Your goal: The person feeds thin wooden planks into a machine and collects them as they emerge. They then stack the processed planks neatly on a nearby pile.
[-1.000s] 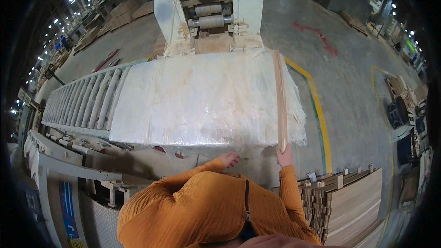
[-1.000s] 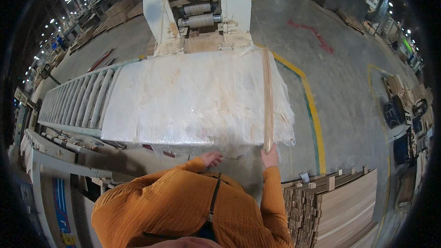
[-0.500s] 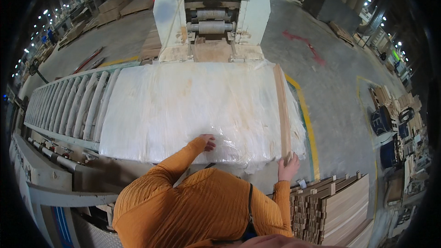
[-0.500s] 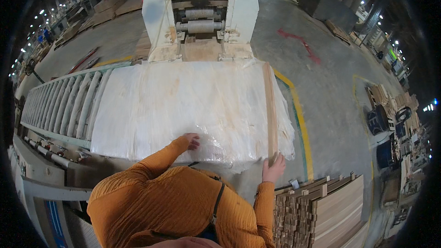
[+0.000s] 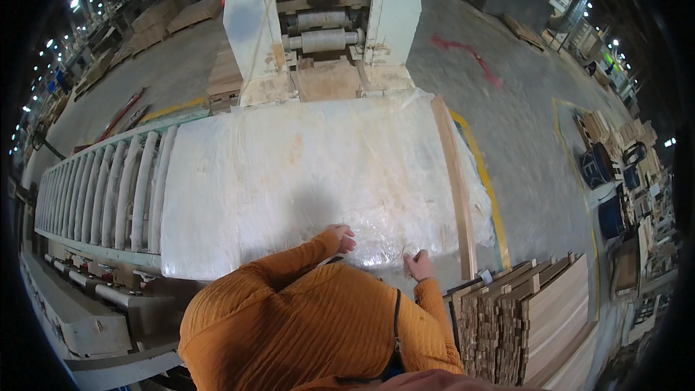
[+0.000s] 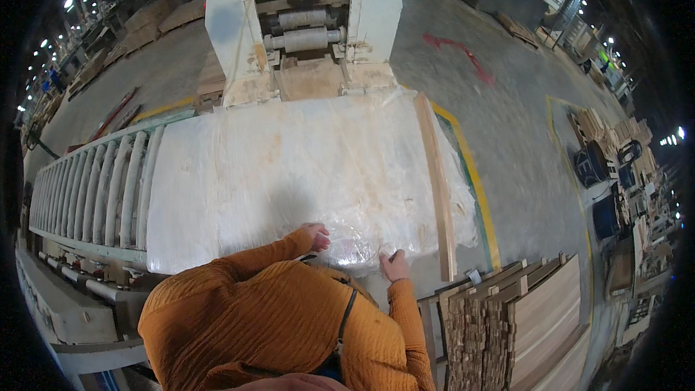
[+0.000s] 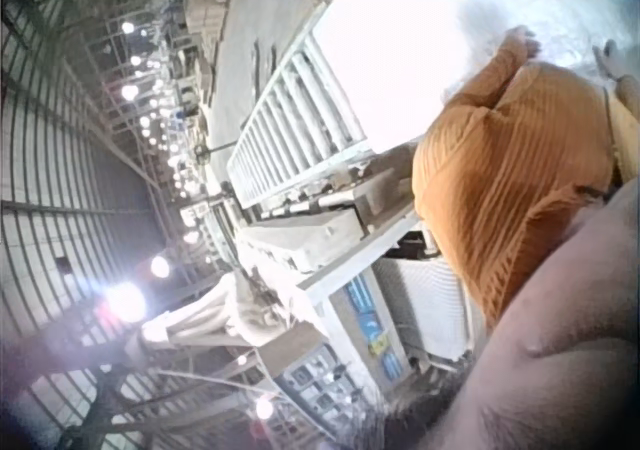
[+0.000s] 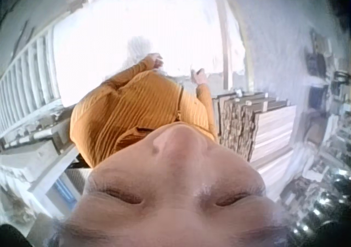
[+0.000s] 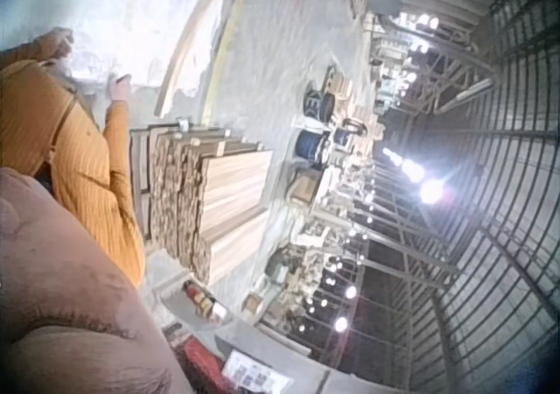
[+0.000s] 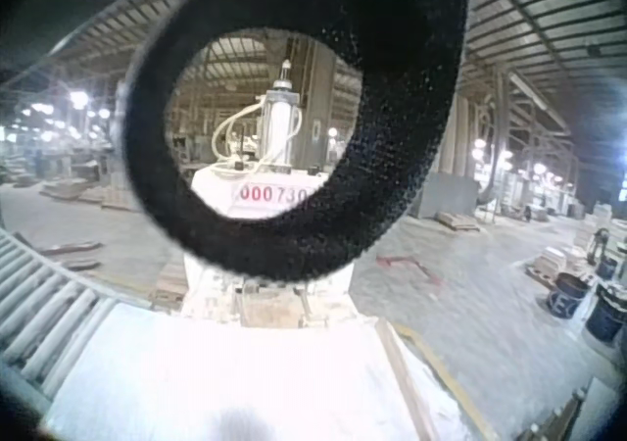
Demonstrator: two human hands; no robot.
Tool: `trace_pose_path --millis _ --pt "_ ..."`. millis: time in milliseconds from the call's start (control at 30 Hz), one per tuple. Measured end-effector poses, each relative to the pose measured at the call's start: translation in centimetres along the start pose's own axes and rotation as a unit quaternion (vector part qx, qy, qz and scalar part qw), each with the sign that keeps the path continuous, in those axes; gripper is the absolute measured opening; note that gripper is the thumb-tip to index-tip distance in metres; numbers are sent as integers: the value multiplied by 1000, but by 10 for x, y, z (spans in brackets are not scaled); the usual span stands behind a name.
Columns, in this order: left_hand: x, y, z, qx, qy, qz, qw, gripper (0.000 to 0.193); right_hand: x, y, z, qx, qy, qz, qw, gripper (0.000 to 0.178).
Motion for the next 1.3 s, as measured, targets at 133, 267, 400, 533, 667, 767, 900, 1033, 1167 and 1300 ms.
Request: trace_pose_path --millis 133,267,400,533,667,767,900,1033,1167,1300 --pt "3 -2 -1 -11 -4 -6 1000 35 -9 6 13 80 57 -51 994 77" --pt "4 -3 0 -19 -5 -5 1000 37 -6 8 23 63 64 -21 996 78" --pt "4 -2 1 -13 13 -12 1000 37 -6 7 20 46 37 -2 998 68" --pt "3 -4 0 -9 13 -1 1000 35 -10 13 10 73 27 23 997 67" --pt "1 -5 -1 -22 13 13 1000 34 -10 16 11 64 26 23 997 68" --pt "-1 -4 -4 -12 35 2 999 33 -5 11 16 71 38 25 996 70" --pt "0 -5 -2 -2 41 10 999 33 1 1 19 72 20 34 997 69" --pt "1 -5 1 -14 43 8 999 33 2 -4 19 100 10 19 995 68" --pt "-1 -3 0 -21 28 9 999 33 3 -4 21 80 19 45 996 68" --pt "0 -3 1 -13 44 2 999 33 5 -5 22 81 17 46 996 67"
Point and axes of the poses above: each hand's wrist, its own z-axis towards the middle knuckle, its own x-axis out of the palm, y = z × x, the point moved 2 cm from there along z, towards the middle knuckle, and after that the axes turned 2 degrees about x, right-handed, at the moved point
